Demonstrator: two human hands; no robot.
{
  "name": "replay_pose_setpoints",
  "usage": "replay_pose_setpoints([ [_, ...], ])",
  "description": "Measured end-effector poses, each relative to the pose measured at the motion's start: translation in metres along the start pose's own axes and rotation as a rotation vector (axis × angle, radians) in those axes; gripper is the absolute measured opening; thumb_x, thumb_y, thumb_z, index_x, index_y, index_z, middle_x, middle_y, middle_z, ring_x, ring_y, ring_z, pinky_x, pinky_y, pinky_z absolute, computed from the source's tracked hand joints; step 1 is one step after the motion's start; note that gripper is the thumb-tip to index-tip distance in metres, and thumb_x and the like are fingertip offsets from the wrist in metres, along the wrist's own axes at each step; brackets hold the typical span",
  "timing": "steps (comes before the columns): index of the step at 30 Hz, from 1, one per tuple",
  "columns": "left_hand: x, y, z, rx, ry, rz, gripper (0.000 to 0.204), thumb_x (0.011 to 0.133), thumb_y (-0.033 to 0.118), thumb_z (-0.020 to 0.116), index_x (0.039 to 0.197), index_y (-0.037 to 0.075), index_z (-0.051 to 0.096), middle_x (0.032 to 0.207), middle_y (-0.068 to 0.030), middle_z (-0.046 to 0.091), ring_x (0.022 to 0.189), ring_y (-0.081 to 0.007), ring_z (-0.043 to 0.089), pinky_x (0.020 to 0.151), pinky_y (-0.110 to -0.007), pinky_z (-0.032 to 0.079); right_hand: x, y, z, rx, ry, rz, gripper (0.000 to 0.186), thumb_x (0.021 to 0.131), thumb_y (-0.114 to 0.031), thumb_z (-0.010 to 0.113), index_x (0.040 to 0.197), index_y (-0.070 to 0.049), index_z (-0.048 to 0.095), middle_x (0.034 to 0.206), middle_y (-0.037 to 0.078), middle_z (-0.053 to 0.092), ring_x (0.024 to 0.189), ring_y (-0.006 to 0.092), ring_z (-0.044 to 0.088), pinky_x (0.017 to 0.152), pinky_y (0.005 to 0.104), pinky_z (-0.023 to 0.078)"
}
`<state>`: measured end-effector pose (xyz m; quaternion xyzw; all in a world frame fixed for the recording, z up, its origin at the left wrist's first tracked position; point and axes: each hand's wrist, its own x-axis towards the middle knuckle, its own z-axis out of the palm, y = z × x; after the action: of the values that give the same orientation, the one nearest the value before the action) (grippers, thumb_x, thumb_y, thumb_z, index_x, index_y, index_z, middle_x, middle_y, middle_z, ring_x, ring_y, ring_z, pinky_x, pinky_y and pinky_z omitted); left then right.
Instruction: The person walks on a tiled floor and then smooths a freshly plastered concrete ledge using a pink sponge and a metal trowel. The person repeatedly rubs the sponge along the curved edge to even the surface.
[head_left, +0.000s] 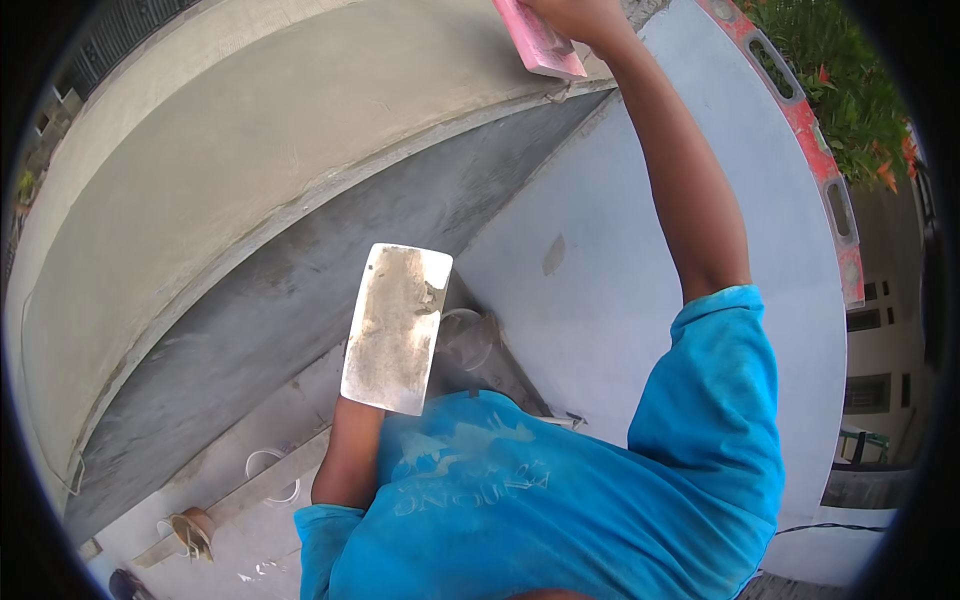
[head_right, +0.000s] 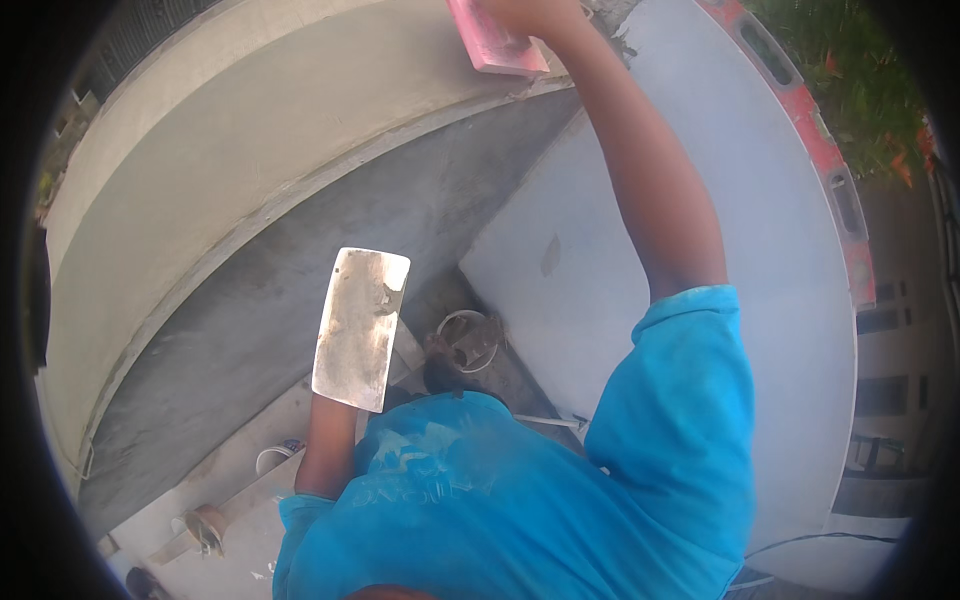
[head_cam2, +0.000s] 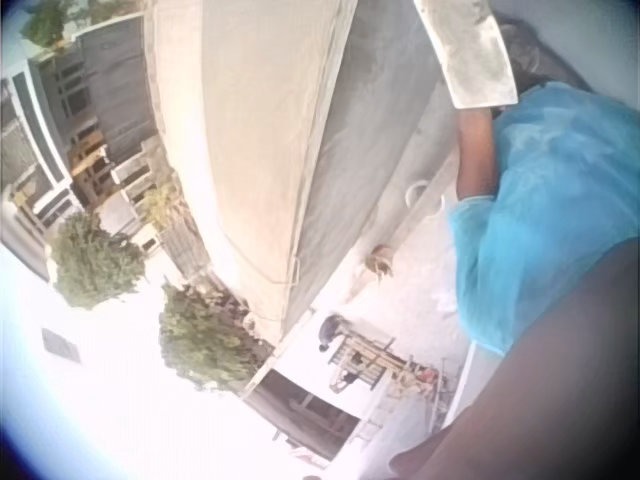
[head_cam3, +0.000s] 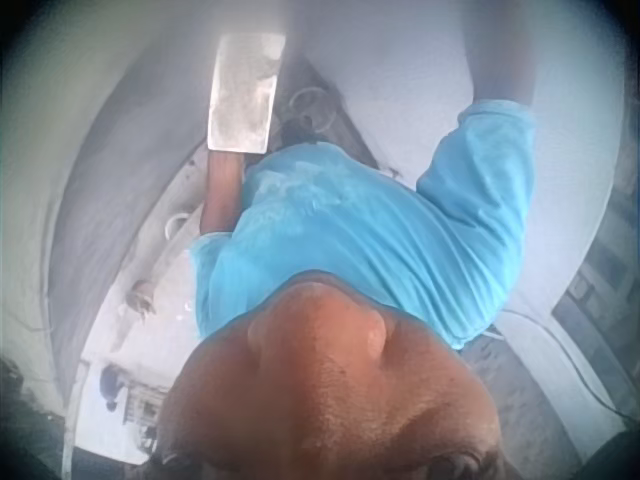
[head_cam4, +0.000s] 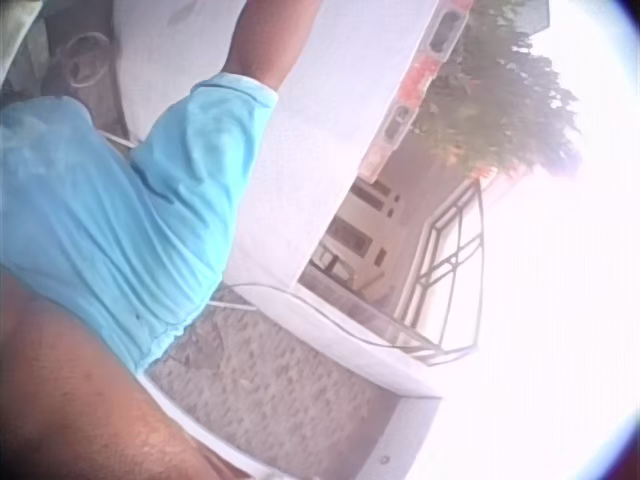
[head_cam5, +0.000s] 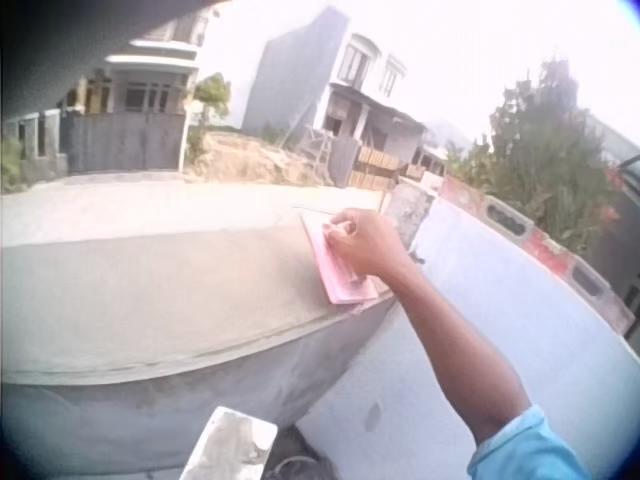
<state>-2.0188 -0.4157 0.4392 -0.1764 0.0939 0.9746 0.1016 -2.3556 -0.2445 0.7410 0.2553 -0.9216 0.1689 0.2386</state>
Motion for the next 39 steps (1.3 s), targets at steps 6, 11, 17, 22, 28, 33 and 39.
replay_pose_setpoints([
  [6, 0.008, -0.02, 0.021, -0.009, 0.09, 0.004, 0.037, 0.105, 0.024, 0.055, 0.137, 0.004, 0.056, 0.117, -0.0171, 0.068, 0.09, -0.025, 0.073, 0.061, -0.032, 0.061, 0.089, 0.097, 0.02, -0.032, -0.277, 0.26, 0.026, 0.087, -0.03, 0.068, 0.102, -0.012, 0.081, 0.097, 0.017, 0.078, 0.088, 0.0306, 0.076, 0.074, 0.0402, 0.059],
  [11, 0.009, -0.024, 0.023, -0.007, 0.146, -0.022, 0.037, 0.105, 0.024, 0.055, 0.137, 0.004, 0.056, 0.117, -0.0169, 0.068, 0.091, -0.0249, 0.073, 0.062, -0.032, 0.061, 0.114, 0.176, 0.032, -0.475, -0.345, -0.029, 0.028, 0.085, -0.031, 0.069, 0.102, -0.012, 0.081, 0.095, 0.018, 0.076, 0.085, 0.0297, 0.074, 0.074, 0.04, 0.058],
  [17, 0.017, -0.024, 0.025, -0.014, 0.139, -0.012, 0.038, 0.105, 0.024, 0.055, 0.137, 0.004, 0.056, 0.118, -0.0167, 0.068, 0.091, -0.0248, 0.073, 0.062, -0.031, 0.061, -0.03, 0.039, -0.046, 0.038, -0.255, 0.029, 0.031, 0.086, -0.032, 0.072, 0.104, -0.009, 0.08, 0.085, 0.01, 0.07, 0.071, 0.017, 0.063, 0.067, 0.0321, 0.051],
  [22, 0.017, -0.021, 0.016, -0.015, 0.137, 0.007, 0.038, 0.105, 0.024, 0.055, 0.138, 0.004, 0.056, 0.118, -0.0165, 0.068, 0.091, -0.0247, 0.073, 0.063, -0.031, 0.061, -0.059, -0.01, -0.068, 0.218, -0.21, -0.117, 0.028, 0.09, -0.028, 0.07, 0.108, -0.009, 0.08, 0.077, 0.006, 0.07, 0.064, 0.0127, 0.062, 0.059, 0.0293, 0.049],
  [28, 0.011, -0.026, 0.011, 0.015, 0.165, -0.007, 0.038, 0.106, 0.024, 0.055, 0.138, 0.004, 0.056, 0.118, -0.0163, 0.068, 0.092, -0.0246, 0.073, 0.063, -0.031, 0.061, 0.098, 0.201, 0.01, -0.18, -0.066, 0.259, 0.03, 0.083, -0.032, 0.07, 0.101, -0.01, 0.08, 0.094, 0.021, 0.077, 0.084, 0.0355, 0.075, 0.077, 0.0431, 0.06],
  [33, 0.002, -0.034, 0.006, 0.015, 0.228, 0.015, 0.038, 0.106, 0.024, 0.055, 0.138, 0.004, 0.056, 0.119, -0.0162, 0.068, 0.092, -0.0245, 0.073, 0.064, -0.031, 0.061, 0.116, 0.223, 0.048, -0.281, -0.309, 0.133, 0.026, 0.082, -0.026, 0.069, 0.095, -0.007, 0.081, 0.084, 0.02, 0.076, 0.074, 0.0293, 0.075, 0.069, 0.0401, 0.059],
  [39, 0.014, -0.035, 0.01, 0.012, 0.213, 0.034, 0.038, 0.106, 0.024, 0.055, 0.138, 0.004, 0.055, 0.119, -0.016, 0.067, 0.093, -0.0244, 0.072, 0.064, -0.031, 0.061, 0.014, 0.065, -0.011, 0.093, -0.316, -0.046, 0.032, 0.089, -0.028, 0.07, 0.11, -0.005, 0.078, 0.077, 0.01, 0.072, 0.064, 0.016, 0.065, 0.061, 0.0334, 0.051],
])
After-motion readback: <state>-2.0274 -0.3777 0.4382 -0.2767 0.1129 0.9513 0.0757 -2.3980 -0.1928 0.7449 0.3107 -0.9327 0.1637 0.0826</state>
